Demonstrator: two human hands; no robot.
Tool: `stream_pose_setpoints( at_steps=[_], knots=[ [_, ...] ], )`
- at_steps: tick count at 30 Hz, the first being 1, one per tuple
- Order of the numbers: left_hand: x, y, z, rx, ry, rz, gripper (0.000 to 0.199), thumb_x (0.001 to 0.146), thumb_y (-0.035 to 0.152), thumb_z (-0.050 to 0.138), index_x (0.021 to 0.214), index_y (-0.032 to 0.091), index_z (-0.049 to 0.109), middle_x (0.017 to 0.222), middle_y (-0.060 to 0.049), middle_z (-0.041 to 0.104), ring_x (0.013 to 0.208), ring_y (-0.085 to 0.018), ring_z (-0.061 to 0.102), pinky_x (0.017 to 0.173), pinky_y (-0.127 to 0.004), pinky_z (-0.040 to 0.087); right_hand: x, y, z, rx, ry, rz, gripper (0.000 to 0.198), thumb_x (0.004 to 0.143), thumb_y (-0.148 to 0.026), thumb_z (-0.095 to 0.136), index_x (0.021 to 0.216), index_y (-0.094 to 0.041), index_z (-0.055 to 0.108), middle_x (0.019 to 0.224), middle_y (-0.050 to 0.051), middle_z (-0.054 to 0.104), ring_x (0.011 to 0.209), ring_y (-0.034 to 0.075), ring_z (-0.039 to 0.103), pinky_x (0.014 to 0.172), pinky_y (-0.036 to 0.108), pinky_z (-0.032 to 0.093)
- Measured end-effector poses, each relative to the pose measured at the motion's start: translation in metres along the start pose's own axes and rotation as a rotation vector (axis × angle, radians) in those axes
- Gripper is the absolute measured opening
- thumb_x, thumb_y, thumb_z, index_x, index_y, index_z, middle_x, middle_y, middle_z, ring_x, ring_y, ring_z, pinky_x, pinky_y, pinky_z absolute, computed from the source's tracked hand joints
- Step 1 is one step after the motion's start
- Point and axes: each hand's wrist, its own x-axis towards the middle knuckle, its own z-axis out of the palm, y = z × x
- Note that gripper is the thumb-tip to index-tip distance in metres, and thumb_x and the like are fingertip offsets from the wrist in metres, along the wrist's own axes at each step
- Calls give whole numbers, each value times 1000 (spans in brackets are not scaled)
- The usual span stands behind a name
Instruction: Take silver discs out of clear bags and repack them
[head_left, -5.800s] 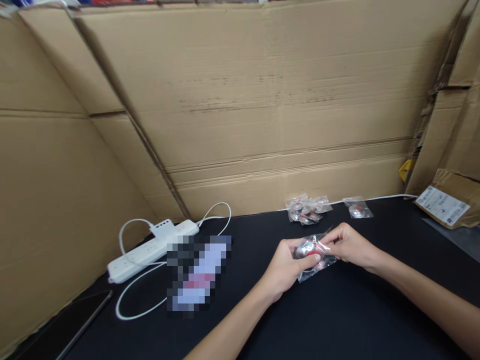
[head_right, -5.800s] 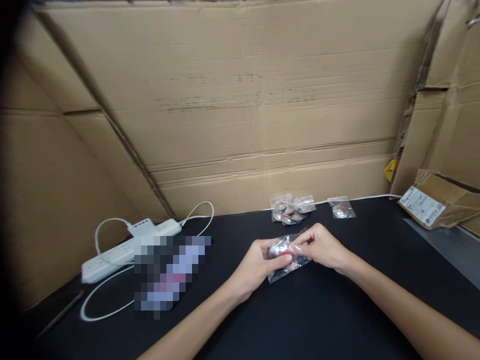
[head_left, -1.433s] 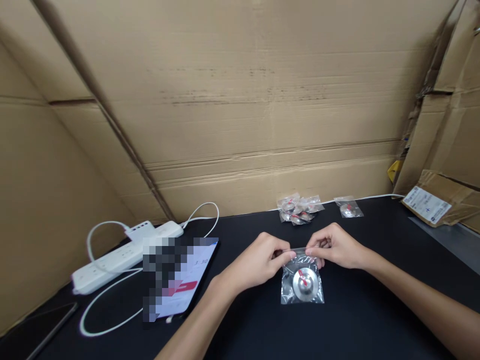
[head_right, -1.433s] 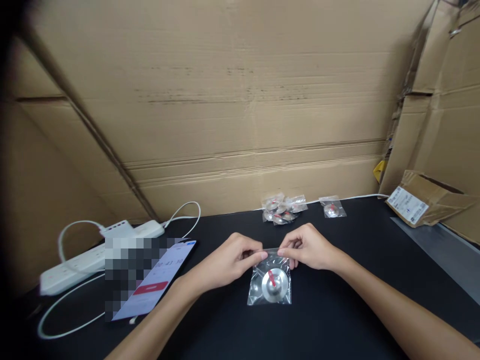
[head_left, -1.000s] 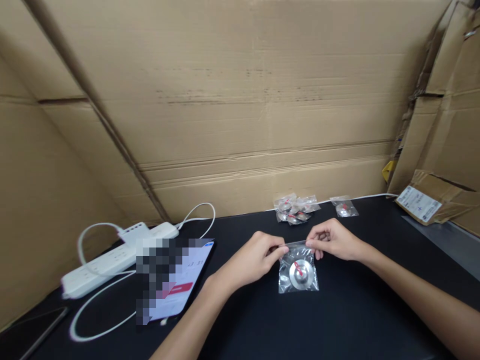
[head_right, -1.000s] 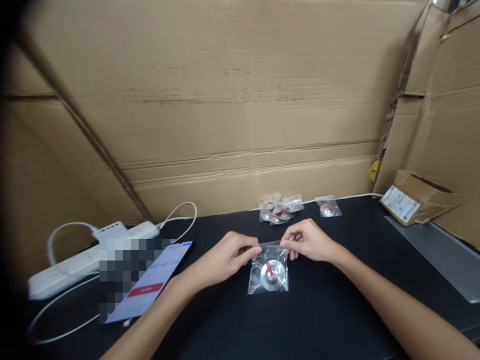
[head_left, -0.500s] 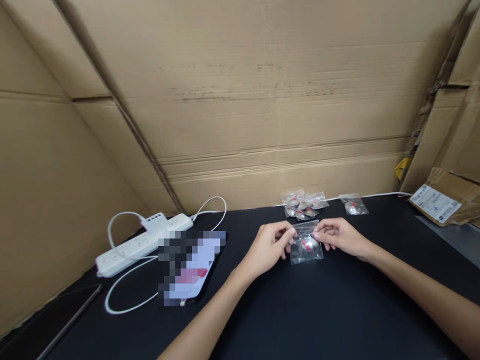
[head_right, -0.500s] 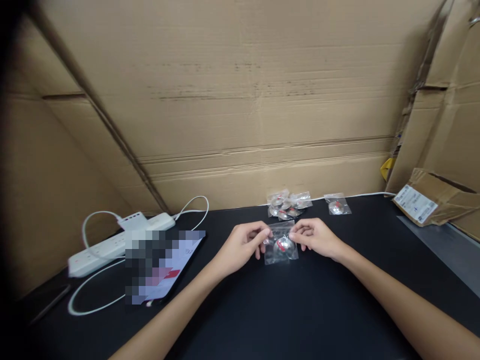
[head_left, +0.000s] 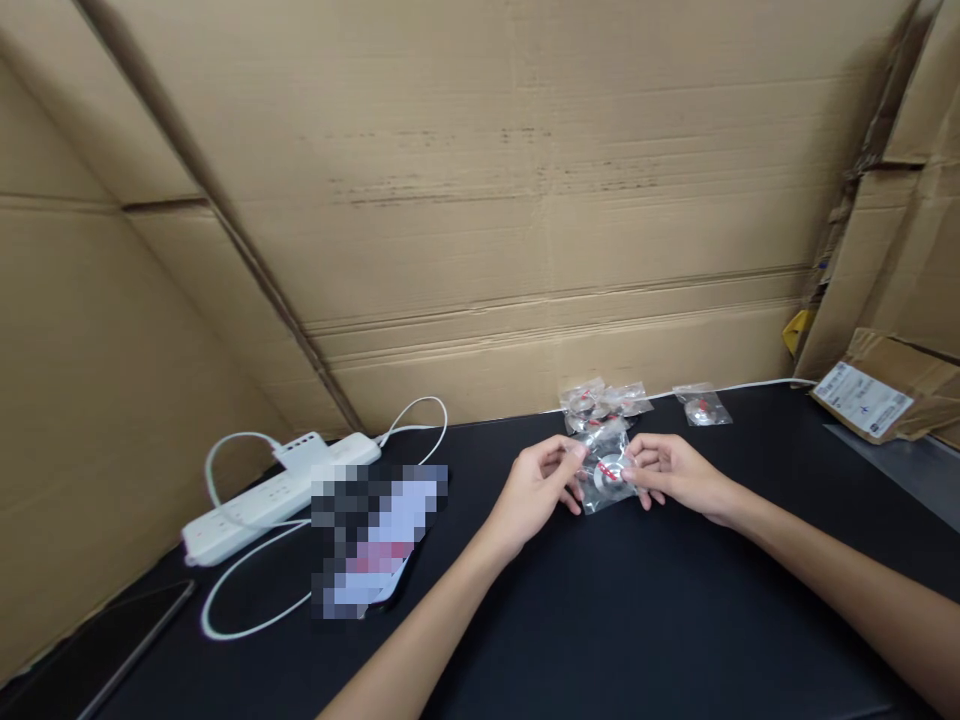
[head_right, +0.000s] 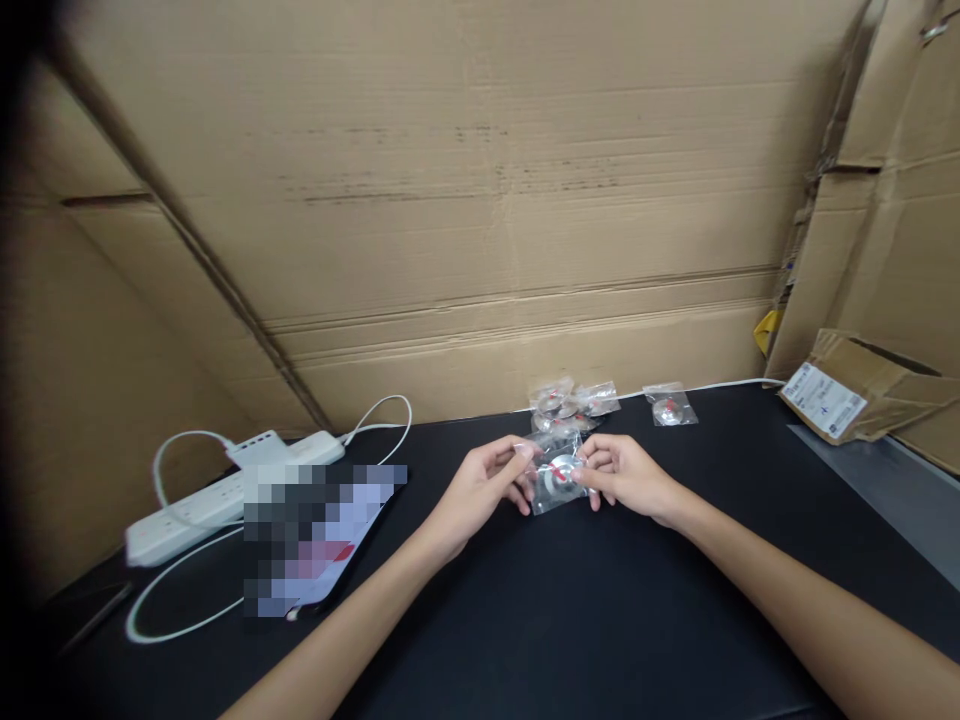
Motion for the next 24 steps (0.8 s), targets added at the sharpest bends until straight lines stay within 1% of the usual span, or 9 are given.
stream_pose_setpoints(
  at_steps=[3, 5, 8, 11, 13, 15, 18, 21, 24],
  knots=[
    [1, -1, 0, -22, -11, -59, 42, 84, 51, 60, 107, 16, 56, 81, -3, 58, 60, -14, 62, 48, -28, 54, 3, -3, -11, 63, 77, -13, 33, 75, -42, 73, 86, -17, 54, 63, -1, 61, 48, 10, 57, 42, 19, 37],
    [1, -2, 0, -22, -13, -87, 45, 83, 53, 60, 109, 17, 54, 84, -4, 59, 61, -14, 62, 49, -28, 54, 5, -6, -28, 79, 195, -26, 34, 73, -42, 75, 86, -17, 55, 60, -2, 61, 47, 9, 55, 42, 19, 38],
    [0, -2, 1, 0, -32, -114, 43, 83, 54, 59, 102, 16, 56, 84, -4, 60, 60, -14, 62, 52, -29, 54, 5, -6, -69, 96, 470, -57, 38, 67, -41, 79, 87, -17, 56, 58, -2, 60, 49, 10, 56, 44, 19, 40],
    [0, -1, 0, 33, -58, -120, 40, 83, 52, 59, 97, 14, 58, 82, -5, 61, 61, -14, 62, 54, -28, 53, 0, 4, -115, 68, 760, -23, 42, 60, -41, 82, 84, -17, 57, 55, -1, 60, 48, 11, 55, 43, 20, 39],
    [0, -2, 0, 57, -78, -120, 38, 83, 50, 60, 94, 14, 59, 81, -5, 61, 62, -14, 62, 56, -28, 52, -6, 15, -141, -28, 886, 8, 40, 60, -43, 80, 82, -17, 58, 50, -2, 56, 42, 11, 50, 40, 20, 36],
    [1, -4, -1, 73, -94, -119, 36, 84, 48, 60, 92, 13, 59, 81, -5, 62, 63, -14, 62, 57, -27, 52, -10, 27, -159, -231, 902, 85, 36, 65, -47, 75, 79, -17, 61, 46, -2, 54, 38, 12, 47, 38, 22, 32],
    [2, -6, -3, 77, -108, -116, 35, 84, 48, 60, 90, 13, 60, 80, -6, 62, 63, -14, 62, 57, -28, 52, -12, 40, -173, -645, 923, 228, 26, 74, -42, 65, 79, -16, 68, 55, 4, 64, 52, 19, 61, 49, 27, 41],
    [2, -7, -3, 89, -110, -115, 34, 84, 47, 60, 88, 13, 61, 79, -6, 63, 62, -14, 62, 58, -28, 52, -11, 45, -176, -960, 930, 210, 26, 79, -37, 59, 90, -16, 71, 76, 8, 73, 79, 26, 69, 69, 32, 47],
    [1, -7, -3, 114, -107, -117, 33, 84, 46, 60, 87, 13, 62, 78, -6, 64, 62, -14, 62, 59, -29, 52, -11, 44, -174, -1153, 923, 183, 36, 81, -41, 57, 103, -14, 69, 91, 12, 73, 86, 28, 67, 71, 34, 47]
  ],
)
